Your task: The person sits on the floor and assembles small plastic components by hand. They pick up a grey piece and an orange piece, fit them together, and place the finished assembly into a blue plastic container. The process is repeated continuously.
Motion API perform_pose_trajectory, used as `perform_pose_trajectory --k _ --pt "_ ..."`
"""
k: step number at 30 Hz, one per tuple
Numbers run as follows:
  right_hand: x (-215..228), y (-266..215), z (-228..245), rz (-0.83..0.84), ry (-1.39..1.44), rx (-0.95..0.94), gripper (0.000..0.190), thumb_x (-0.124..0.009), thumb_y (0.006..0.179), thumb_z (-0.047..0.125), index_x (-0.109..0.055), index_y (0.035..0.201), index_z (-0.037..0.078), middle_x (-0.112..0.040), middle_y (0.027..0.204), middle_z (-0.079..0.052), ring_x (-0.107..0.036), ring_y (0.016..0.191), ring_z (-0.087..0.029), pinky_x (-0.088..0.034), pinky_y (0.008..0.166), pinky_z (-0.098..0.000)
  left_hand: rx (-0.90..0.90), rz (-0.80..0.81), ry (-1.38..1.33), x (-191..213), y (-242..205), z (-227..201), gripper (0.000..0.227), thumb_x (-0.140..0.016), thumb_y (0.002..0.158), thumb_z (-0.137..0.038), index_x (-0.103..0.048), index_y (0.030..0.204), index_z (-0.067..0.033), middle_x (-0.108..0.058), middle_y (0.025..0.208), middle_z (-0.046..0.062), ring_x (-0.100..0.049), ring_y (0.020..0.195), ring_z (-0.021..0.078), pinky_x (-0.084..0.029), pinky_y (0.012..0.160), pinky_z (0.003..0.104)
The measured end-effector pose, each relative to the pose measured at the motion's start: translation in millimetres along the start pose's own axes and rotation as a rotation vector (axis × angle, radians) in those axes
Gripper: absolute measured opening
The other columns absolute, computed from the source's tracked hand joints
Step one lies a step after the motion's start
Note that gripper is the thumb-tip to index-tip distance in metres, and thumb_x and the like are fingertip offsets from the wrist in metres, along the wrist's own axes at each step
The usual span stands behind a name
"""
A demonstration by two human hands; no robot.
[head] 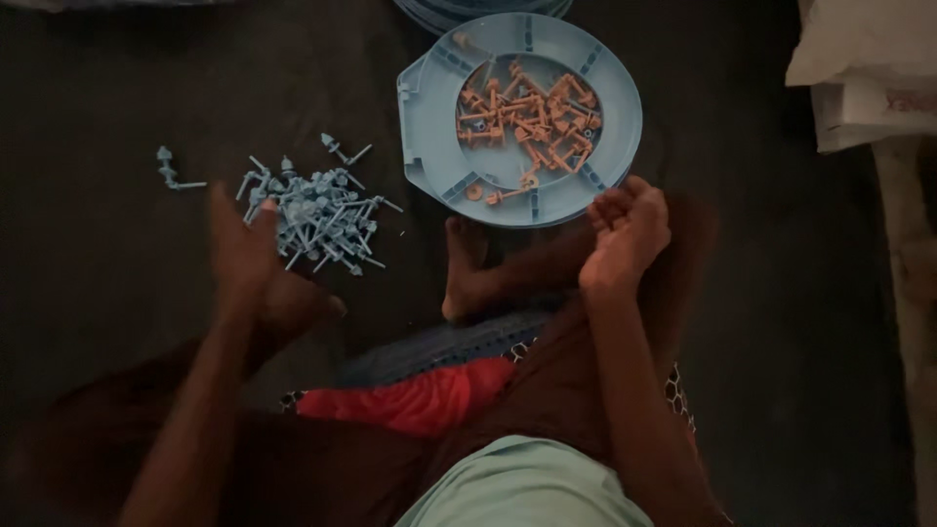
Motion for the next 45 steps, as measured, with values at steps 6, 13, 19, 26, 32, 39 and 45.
perform_pose_trajectory --k 6,13,19,26,32,39,45 --pt "-71.9 38.7 -20.0 0.535 -0.702 0.226 0.015 -0.068 0.098 0.013 -0.071 0.104 0.000 -0.068 0.090 -0.008 -0.065 0.080 -0.018 -0.054 0.073 -0.0312 0.100 0.124 -0.161 30.3 23.1 -44.3 0.045 -0.059 0.109 -0.031 -0.054 0.145 -0.0040 -0.051 0.144 0.017 -0.054 0.135 0.0281 -0.047 0.109 0.042" --pt "-132.2 85.2 -138.0 1.010 -1.250 0.681 0.027 -0.065 0.095 0.027 -0.072 0.105 0.002 -0.070 0.099 -0.018 -0.065 0.089 -0.040 -0.051 0.077 -0.0511 -0.359 0.083 -0.058 15.2 54.7 -118.2 0.033 -0.062 0.118 -0.026 -0.064 0.136 0.0016 -0.060 0.142 0.021 -0.059 0.131 0.0345 -0.049 0.110 0.047" --pt "-106.7 94.9 -222.7 1.009 -1.787 0.668 0.019 -0.061 0.101 0.022 -0.072 0.103 0.007 -0.067 0.095 -0.014 -0.065 0.089 -0.036 -0.049 0.075 -0.0523 -0.229 0.135 -0.038 7.6 67.1 -113.0 0.039 -0.059 0.111 -0.033 -0.063 0.132 -0.0008 -0.055 0.147 0.025 -0.060 0.128 0.0366 -0.052 0.092 0.045" --pt "-104.7 99.2 -219.0 1.077 -1.376 0.743 0.023 -0.062 0.094 0.017 -0.075 0.111 0.009 -0.063 0.091 -0.014 -0.063 0.089 -0.035 -0.050 0.074 -0.0480 -0.217 0.183 0.012 0.8 66.0 -124.2 0.040 -0.058 0.114 -0.035 -0.064 0.133 0.0000 -0.053 0.152 0.027 -0.055 0.138 0.0392 -0.051 0.102 0.049" --pt "-106.0 120.7 -230.3 1.007 -1.292 0.410 0.016 -0.064 0.099 0.013 -0.077 0.107 0.008 -0.064 0.092 -0.011 -0.064 0.088 -0.029 -0.051 0.077 -0.0445 -0.317 0.176 0.029 1.3 66.3 -140.3 0.038 -0.057 0.113 -0.030 -0.063 0.133 0.0015 -0.055 0.147 0.027 -0.055 0.138 0.0406 -0.047 0.110 0.052" --pt "-73.6 189.5 -131.1 0.489 -0.102 -0.349 0.008 -0.060 0.101 0.016 -0.065 0.100 0.009 -0.063 0.089 -0.008 -0.065 0.080 -0.023 -0.057 0.070 -0.0380 -0.192 0.188 -0.164 0.0 67.9 -125.1 0.038 -0.058 0.108 -0.035 -0.061 0.128 -0.0024 -0.052 0.143 0.025 -0.058 0.123 0.0341 -0.051 0.074 0.042" --pt "-37.8 182.2 -104.1 0.291 -0.279 -0.346 0.020 -0.061 0.096 0.023 -0.060 0.089 0.005 -0.061 0.074 -0.007 -0.062 0.064 -0.019 -0.051 0.053 -0.0329 -0.274 0.170 -0.038 -0.7 65.1 -130.7 0.040 -0.060 0.113 -0.036 -0.065 0.133 -0.0019 -0.057 0.149 0.024 -0.061 0.121 0.0335 -0.052 0.092 0.046"
Point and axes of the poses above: each hand's wrist, its own y-axis towards the middle knuckle, its own x-axis out of the back of the hand, z = x × y, the point moved 8 cm from there along y, towards the middle knuckle
